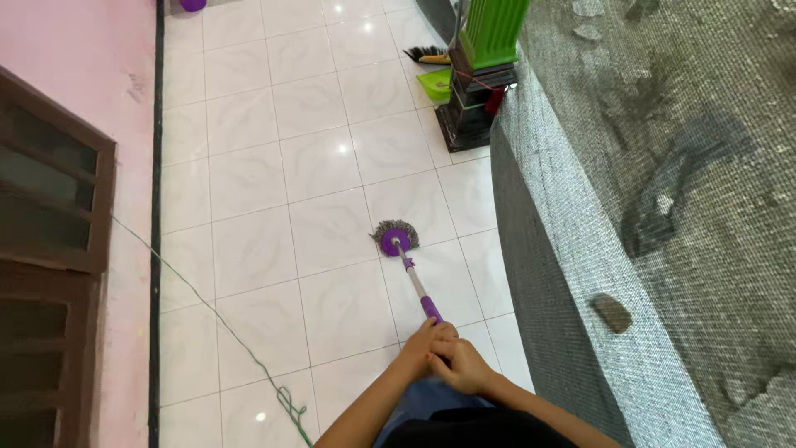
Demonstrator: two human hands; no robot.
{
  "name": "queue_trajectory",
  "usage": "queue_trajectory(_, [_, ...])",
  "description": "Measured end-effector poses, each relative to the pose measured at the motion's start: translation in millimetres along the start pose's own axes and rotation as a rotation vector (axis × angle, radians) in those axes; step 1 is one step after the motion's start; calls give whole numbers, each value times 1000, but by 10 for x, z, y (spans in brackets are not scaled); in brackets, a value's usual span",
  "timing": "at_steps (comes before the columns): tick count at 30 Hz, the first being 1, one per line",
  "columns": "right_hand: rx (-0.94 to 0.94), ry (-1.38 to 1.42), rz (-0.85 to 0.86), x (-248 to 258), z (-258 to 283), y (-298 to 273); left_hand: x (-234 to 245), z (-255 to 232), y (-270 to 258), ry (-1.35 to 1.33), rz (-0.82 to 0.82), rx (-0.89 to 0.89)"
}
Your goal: The person pours liquid from a white bottle into a purple bucket and then mops the white tiled floor using a purple mop, moving across different areas of the room.
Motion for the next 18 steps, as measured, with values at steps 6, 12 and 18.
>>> queue_trajectory(6, [112, -64, -149, 325, -342, 932, 5, 1185, 511, 84, 27, 24])
queue_trajectory(12, [-106, -52, -78, 667, -364, 1477, 531, 1343, 893, 111, 21, 11])
queue_trajectory(18, [19, 31, 74, 1039, 183, 1410, 868, 935, 998, 21, 31, -10])
Point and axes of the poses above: each hand's wrist, its own y-axis towards the middle knuckle, its own x-axis out of the back of the hand, z = x × y, the point moved 7 cm from there along y, towards the middle knuckle, and after that the axes turned 8 degrees about -x, right-handed, at the moved point
